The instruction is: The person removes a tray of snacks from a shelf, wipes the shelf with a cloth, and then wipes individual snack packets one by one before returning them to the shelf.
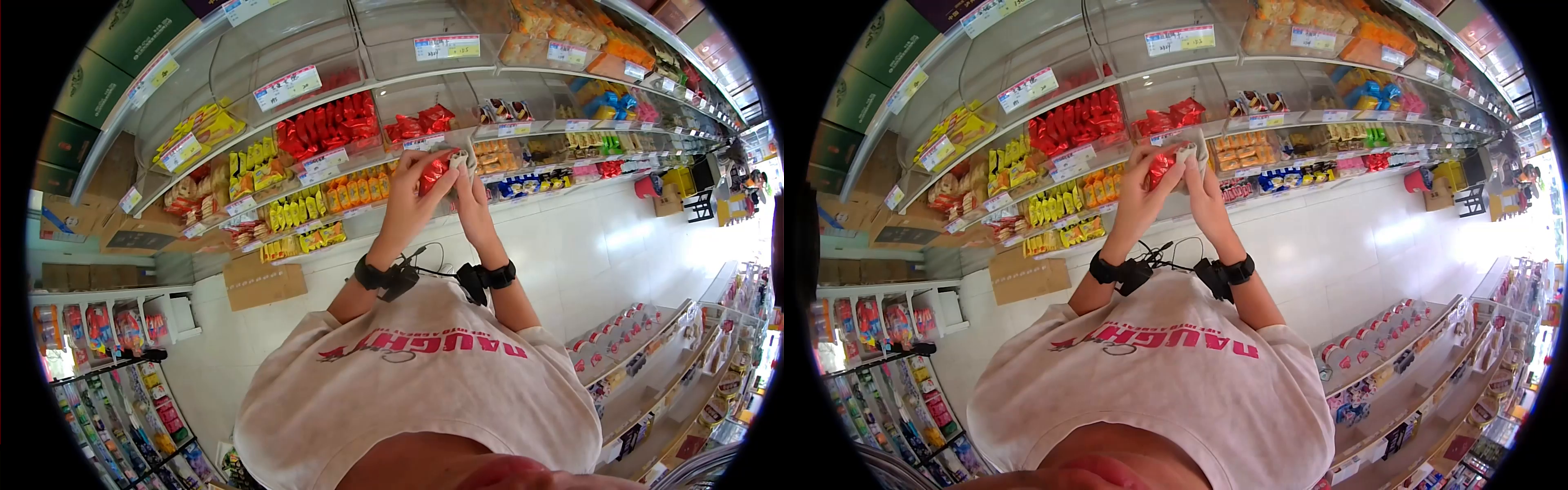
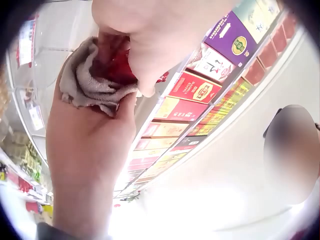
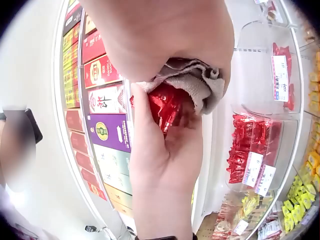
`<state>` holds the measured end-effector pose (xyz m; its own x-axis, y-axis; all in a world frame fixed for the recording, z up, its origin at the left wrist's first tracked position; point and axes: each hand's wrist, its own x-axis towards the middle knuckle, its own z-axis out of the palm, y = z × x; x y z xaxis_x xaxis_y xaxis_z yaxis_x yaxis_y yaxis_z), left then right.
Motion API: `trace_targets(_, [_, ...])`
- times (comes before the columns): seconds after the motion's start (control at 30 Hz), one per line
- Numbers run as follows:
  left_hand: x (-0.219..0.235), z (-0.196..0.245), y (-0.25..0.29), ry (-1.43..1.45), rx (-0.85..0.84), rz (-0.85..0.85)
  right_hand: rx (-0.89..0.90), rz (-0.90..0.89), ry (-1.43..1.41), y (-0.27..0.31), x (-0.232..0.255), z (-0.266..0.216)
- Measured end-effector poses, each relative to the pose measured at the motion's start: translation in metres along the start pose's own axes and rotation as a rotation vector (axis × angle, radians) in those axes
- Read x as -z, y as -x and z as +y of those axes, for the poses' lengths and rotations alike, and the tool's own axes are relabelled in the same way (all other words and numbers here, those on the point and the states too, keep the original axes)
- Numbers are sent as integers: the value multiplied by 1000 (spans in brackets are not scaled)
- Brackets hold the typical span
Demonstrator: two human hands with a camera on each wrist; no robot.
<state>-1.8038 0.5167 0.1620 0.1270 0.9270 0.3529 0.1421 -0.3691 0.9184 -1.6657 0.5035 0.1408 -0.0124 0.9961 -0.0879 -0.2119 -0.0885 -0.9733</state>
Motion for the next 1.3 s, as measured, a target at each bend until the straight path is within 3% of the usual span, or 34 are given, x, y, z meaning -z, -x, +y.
trace_targets(0.1, [13,-7,-2,-472,-240,85,98,-49,-17,-1,-1,9])
trace_targets(0.2, [14,-16,-5,-205,-137,50,145,-135,40,-1,-4,5])
trace_targets(0.3, [20,-19,1,131,172,-46,184,-128,137,-3,-8,5])
trace_targets(0.33, [22,-9,5,143,224,-25,211,-103,171,-3,-12,2])
trace_targets(0.4, [37,-25,4,-28,446,-116,467,4,295,-8,-21,1])
trace_targets(0.43, [37,-24,5,105,334,-12,531,24,366,-7,-20,-1])
trace_targets(0.47, [42,-51,5,5,133,34,589,43,434,-9,-20,-1])
trace_targets(0.5, [47,-42,7,-13,104,115,586,80,541,-11,-19,1])
trace_targets(0.53, [59,-40,7,84,235,30,571,105,635,-11,-18,3])
trace_targets(0.63, [72,-32,8,566,437,-1,708,14,798,-7,-34,-3])
trace_targets(0.77, [97,-54,12,495,464,60,812,-145,852,-3,-69,6])
trace_targets(0.9, [106,-56,24,387,458,75,408,-71,380,-7,-93,28])
trace_targets(1.0, [107,-48,28,256,411,25,277,13,229,-20,-91,54])
trace_targets(1.1, [105,-57,26,142,335,-20,-117,-56,261,-12,-78,24])
trace_targets(1.13, [103,-58,26,120,342,-27,13,19,209,-15,-77,35])
trace_targets(1.23, [99,-54,22,89,373,-68,-116,9,220,-9,-71,18])
trace_targets(1.3, [96,-64,18,140,409,-83,89,65,263,-17,-65,30])
